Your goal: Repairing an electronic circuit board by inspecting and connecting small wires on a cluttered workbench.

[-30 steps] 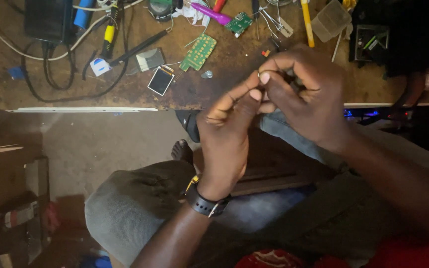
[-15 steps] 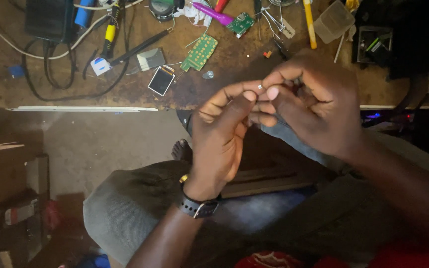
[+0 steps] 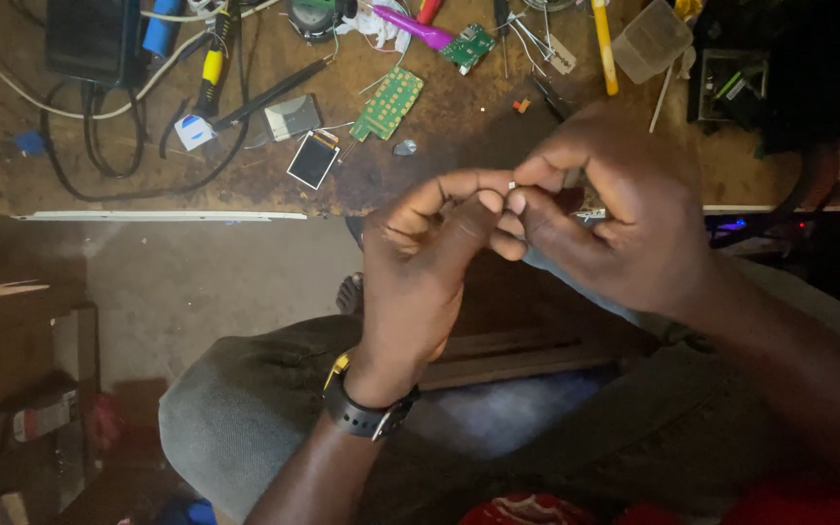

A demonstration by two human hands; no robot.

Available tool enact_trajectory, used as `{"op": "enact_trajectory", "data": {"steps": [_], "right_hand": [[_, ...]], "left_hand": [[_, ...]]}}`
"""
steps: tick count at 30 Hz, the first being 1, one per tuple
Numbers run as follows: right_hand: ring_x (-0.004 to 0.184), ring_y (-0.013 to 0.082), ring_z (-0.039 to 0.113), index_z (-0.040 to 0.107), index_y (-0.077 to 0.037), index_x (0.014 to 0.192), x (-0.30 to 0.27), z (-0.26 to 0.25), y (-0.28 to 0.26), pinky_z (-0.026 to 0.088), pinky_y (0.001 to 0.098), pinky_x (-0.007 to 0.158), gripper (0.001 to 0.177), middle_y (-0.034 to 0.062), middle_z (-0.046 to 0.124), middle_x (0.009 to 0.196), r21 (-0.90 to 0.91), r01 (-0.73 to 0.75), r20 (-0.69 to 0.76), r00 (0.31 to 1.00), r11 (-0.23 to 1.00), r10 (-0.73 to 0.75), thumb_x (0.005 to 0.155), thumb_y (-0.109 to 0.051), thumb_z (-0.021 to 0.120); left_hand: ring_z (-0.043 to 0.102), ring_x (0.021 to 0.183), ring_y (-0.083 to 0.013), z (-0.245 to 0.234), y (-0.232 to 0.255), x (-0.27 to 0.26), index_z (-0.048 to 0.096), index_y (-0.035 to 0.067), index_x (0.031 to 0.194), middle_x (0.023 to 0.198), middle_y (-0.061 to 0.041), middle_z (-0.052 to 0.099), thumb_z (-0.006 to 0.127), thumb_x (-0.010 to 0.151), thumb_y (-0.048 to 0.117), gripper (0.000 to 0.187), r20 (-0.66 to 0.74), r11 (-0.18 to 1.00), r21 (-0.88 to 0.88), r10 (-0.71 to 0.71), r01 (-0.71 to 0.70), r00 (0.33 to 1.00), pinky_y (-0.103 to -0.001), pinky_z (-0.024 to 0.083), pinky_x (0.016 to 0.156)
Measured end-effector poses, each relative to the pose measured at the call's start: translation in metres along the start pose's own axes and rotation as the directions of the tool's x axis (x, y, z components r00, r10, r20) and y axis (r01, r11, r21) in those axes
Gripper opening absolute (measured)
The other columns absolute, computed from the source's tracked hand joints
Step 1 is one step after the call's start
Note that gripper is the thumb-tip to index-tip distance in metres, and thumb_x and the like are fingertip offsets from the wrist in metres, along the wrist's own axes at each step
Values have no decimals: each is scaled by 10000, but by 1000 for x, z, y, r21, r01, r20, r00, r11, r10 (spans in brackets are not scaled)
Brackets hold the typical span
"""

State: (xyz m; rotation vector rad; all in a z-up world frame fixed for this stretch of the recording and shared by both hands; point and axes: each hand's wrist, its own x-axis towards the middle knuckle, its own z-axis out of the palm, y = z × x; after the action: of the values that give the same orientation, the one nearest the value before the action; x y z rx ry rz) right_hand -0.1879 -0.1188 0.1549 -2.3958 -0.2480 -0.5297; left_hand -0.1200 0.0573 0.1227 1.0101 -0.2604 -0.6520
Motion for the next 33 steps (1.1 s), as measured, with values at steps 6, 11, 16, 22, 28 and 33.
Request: {"op": "enact_trajectory", "data": {"steps": [6,11,16,22,28,33], "right_hand": [[892,299,668,651,80,1147,-2,2,1,529,407,780,175,198,680,993,-30,31,-24,999,999,-32,1037,55,785],[849,275,654,655,81,1124,-1,2,-2,523,384,734,137,193,654,964,-22,25,-16,1000,999,-25,1043,55,762],[845,284,655,653,88,1127,0,3,2,527,399,741,138,185,657,931,-21,62,-9,998,998,-62,1044,79,763],[891,279,660,665,73,1113,1,3,-2,534,395,776,161,154,672,957,-37,42,-4,999,998,-42,1050,11,801],[822,235,651,684,64,1175,3,2,-5,521,352,737,137,186,623,1004,-21,32,8,999,999,-32,1069,26,763],[832,283,616,710,32,1144,4,1,-5,485,381,742,54,193,645,1008,-9,88,29,996,996,-88,1092,20,702]], "left_hand": [[733,740,-188,1,1,0,750,-23,1165,997,-123,766,665,1058,146,218,-9,1000,17,2,-2,1000,-303,649,752],[731,735,-178,0,2,1,753,-20,1151,964,-115,762,657,1055,151,219,-10,999,46,-19,20,1000,-296,640,744],[716,739,-170,0,4,1,757,-10,1161,917,-107,744,674,1051,181,236,-5,999,48,-22,22,1000,-294,639,747],[715,710,-152,-1,5,3,757,1,1134,850,-103,743,682,1038,167,206,-16,989,144,-22,24,1000,-268,632,723],[702,785,-129,-3,8,2,749,3,1170,932,-63,743,658,1066,218,255,36,990,138,-6,1,999,-271,649,749],[725,803,-159,-5,11,3,735,-6,1111,897,-94,734,678,1031,217,244,-8,989,114,-96,96,995,-288,641,725]]}}
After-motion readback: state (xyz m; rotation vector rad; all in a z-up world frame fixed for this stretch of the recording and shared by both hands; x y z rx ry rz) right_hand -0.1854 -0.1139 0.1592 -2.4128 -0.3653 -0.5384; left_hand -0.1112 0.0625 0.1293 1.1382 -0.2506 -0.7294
